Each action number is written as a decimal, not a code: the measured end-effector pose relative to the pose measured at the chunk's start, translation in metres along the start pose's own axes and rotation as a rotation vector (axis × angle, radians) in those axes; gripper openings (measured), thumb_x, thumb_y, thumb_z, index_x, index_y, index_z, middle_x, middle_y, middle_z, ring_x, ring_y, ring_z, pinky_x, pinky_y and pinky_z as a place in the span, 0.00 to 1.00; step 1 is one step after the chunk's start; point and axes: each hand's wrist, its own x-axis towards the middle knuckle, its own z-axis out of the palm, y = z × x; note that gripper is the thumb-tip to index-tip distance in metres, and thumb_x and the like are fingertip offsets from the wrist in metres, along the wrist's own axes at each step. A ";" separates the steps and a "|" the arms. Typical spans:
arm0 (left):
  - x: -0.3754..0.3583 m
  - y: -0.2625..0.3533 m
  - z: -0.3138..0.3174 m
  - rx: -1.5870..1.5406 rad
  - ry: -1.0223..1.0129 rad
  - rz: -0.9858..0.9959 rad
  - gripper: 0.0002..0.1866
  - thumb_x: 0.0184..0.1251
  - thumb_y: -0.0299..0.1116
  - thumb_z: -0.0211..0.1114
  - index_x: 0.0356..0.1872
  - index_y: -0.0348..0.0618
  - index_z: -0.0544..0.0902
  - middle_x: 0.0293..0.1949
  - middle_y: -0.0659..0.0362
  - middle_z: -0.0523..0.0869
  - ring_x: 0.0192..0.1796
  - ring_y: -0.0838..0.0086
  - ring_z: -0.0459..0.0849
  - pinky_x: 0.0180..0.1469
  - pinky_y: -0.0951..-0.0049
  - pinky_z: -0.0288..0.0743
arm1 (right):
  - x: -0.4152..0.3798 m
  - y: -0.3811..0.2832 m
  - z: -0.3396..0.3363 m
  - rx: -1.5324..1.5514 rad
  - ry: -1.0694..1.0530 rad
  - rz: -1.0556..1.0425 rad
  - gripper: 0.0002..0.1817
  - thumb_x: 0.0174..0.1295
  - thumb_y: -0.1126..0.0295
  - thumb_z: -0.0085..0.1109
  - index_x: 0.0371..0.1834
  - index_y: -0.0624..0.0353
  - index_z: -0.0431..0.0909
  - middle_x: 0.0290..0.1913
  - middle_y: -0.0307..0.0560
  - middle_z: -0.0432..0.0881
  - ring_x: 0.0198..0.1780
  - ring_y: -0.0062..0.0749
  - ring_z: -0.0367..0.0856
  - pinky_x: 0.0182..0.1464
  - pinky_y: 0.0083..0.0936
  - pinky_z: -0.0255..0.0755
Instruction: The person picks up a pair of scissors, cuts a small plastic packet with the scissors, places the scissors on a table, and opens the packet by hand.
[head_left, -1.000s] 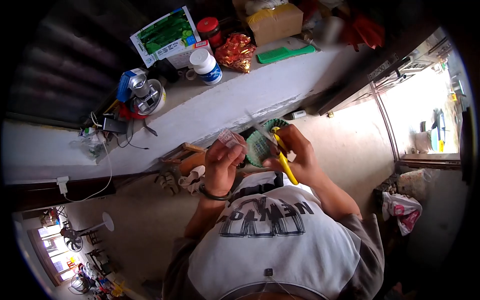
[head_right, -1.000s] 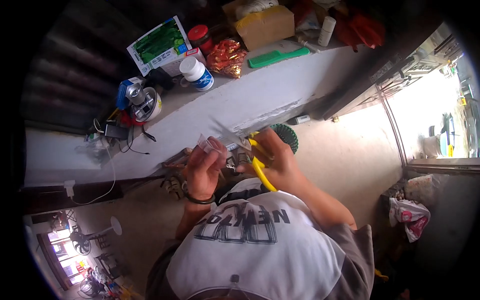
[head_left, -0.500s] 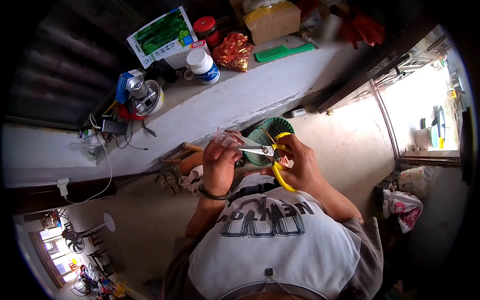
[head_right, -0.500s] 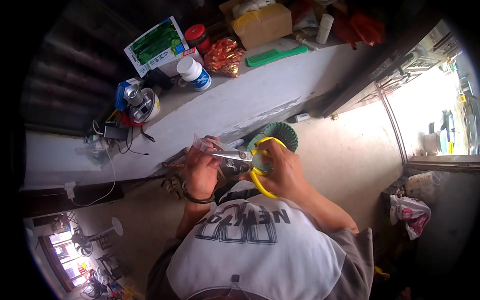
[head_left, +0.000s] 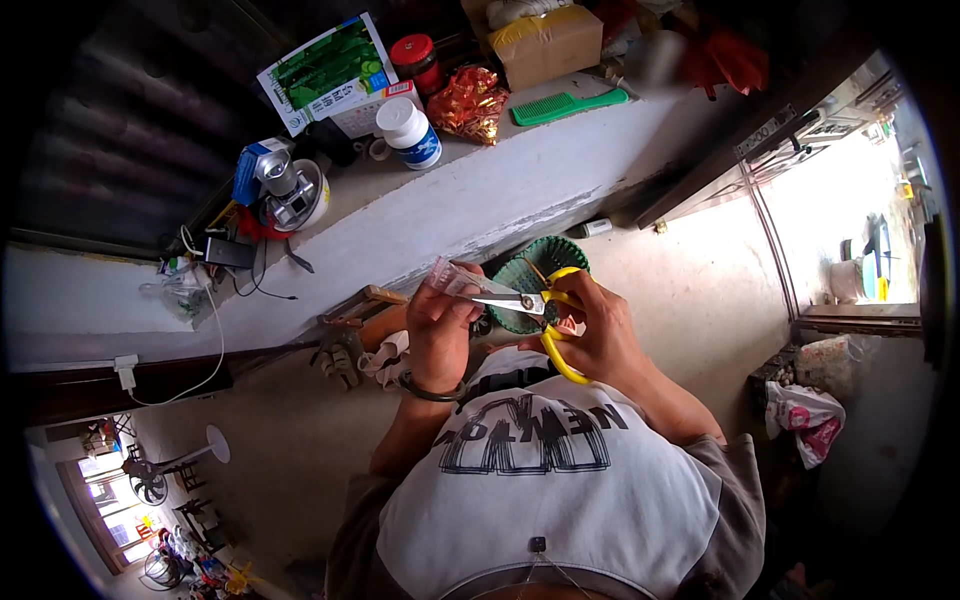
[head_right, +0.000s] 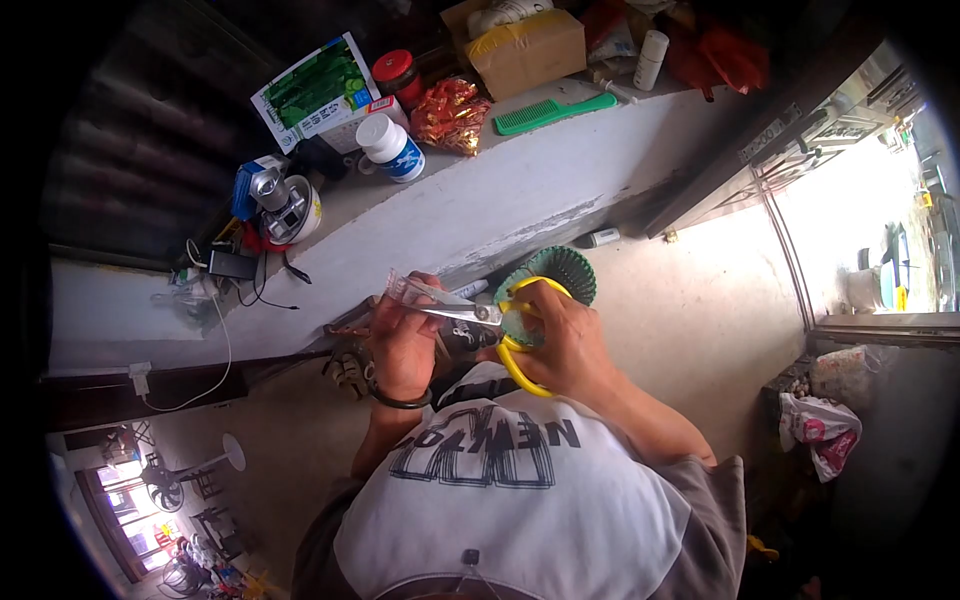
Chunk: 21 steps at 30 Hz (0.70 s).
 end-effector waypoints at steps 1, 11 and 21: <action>0.000 0.001 0.002 0.006 0.000 0.006 0.15 0.61 0.22 0.61 0.50 0.37 0.76 0.48 0.56 0.79 0.38 0.81 0.76 0.39 0.80 0.68 | 0.000 0.001 0.001 0.006 0.005 -0.003 0.34 0.38 0.52 0.78 0.44 0.59 0.72 0.28 0.47 0.79 0.28 0.38 0.81 0.31 0.29 0.73; -0.001 -0.002 0.000 0.004 -0.017 0.003 0.16 0.61 0.22 0.60 0.51 0.38 0.75 0.48 0.56 0.79 0.40 0.81 0.75 0.39 0.79 0.68 | -0.002 0.007 0.004 0.071 0.040 -0.011 0.32 0.37 0.53 0.80 0.39 0.59 0.73 0.21 0.41 0.73 0.19 0.30 0.74 0.24 0.25 0.66; 0.000 0.003 0.005 0.018 -0.034 0.000 0.14 0.61 0.22 0.60 0.48 0.37 0.76 0.45 0.57 0.79 0.38 0.82 0.74 0.38 0.79 0.66 | -0.001 0.005 0.000 0.029 0.022 -0.007 0.31 0.36 0.54 0.80 0.38 0.60 0.73 0.19 0.40 0.71 0.17 0.27 0.71 0.23 0.23 0.64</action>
